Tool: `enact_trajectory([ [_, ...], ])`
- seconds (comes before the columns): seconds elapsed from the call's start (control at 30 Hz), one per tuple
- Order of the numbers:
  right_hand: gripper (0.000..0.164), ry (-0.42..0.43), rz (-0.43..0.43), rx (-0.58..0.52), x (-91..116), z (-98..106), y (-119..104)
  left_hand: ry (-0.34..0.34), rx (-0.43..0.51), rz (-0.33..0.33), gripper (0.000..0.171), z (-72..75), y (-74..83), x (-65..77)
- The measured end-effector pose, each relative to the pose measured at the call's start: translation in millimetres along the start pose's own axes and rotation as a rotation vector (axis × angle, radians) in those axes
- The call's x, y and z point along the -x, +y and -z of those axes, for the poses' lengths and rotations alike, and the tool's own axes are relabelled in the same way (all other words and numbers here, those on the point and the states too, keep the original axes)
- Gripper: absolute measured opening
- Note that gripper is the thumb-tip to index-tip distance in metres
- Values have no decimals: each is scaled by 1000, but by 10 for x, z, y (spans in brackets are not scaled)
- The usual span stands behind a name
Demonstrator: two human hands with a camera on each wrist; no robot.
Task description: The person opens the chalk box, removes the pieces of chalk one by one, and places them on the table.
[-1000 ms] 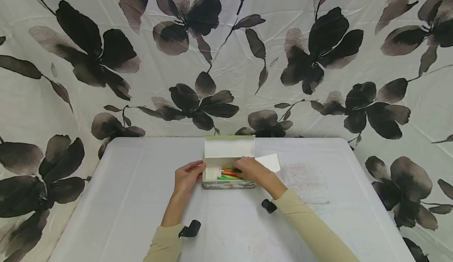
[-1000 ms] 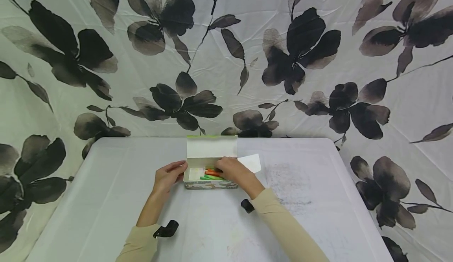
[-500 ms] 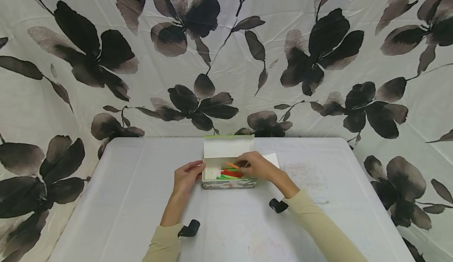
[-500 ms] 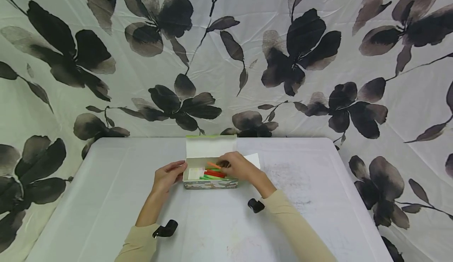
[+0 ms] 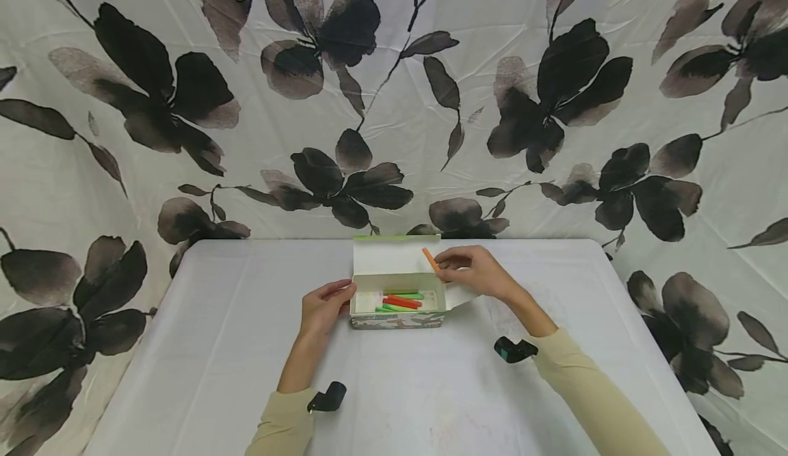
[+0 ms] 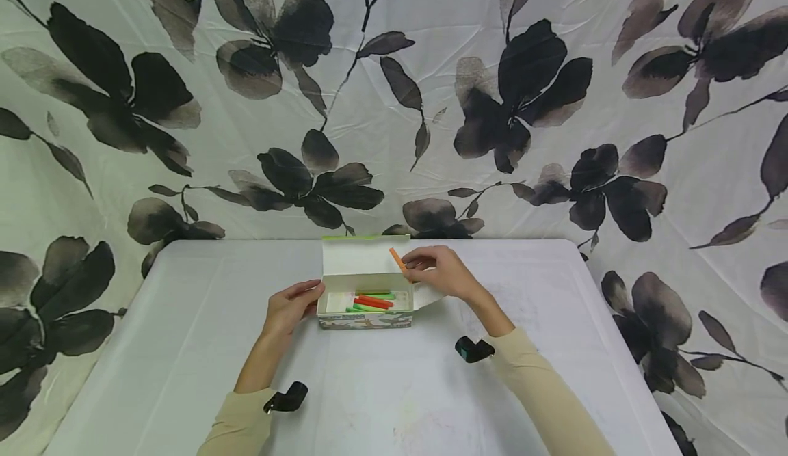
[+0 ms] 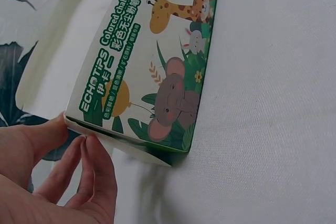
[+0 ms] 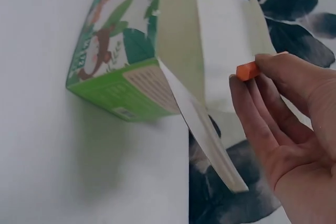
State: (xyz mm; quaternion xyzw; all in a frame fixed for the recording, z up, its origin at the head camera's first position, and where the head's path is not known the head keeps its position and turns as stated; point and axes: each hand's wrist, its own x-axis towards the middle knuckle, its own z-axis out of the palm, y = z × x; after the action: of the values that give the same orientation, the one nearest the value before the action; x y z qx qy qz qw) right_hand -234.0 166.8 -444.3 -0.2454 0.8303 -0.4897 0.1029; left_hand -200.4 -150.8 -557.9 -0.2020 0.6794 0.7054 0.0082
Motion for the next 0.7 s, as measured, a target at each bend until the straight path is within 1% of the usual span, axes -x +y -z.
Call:
enact_trajectory([
  [0.03,27,6,-22,-36,23,36,-1,3,4,6,55,2,-6,-2],
  [0.1,29,17,-70,-98,72,108,-2,3,0,16,53,-1,32,39],
  [0.23,35,37,-145,-181,181,234,22,14,-25,20,43,-44,281,279],
  [0.33,38,62,-182,-208,269,322,57,13,-36,8,37,-61,384,373],
  [0.47,43,102,-217,-239,379,429,119,14,-34,19,34,-64,408,397],
  [0.63,49,156,-243,-275,499,536,227,10,-29,6,35,-53,402,393],
  [0.7,51,176,-269,-274,547,566,281,10,-24,11,37,-54,395,384],
])
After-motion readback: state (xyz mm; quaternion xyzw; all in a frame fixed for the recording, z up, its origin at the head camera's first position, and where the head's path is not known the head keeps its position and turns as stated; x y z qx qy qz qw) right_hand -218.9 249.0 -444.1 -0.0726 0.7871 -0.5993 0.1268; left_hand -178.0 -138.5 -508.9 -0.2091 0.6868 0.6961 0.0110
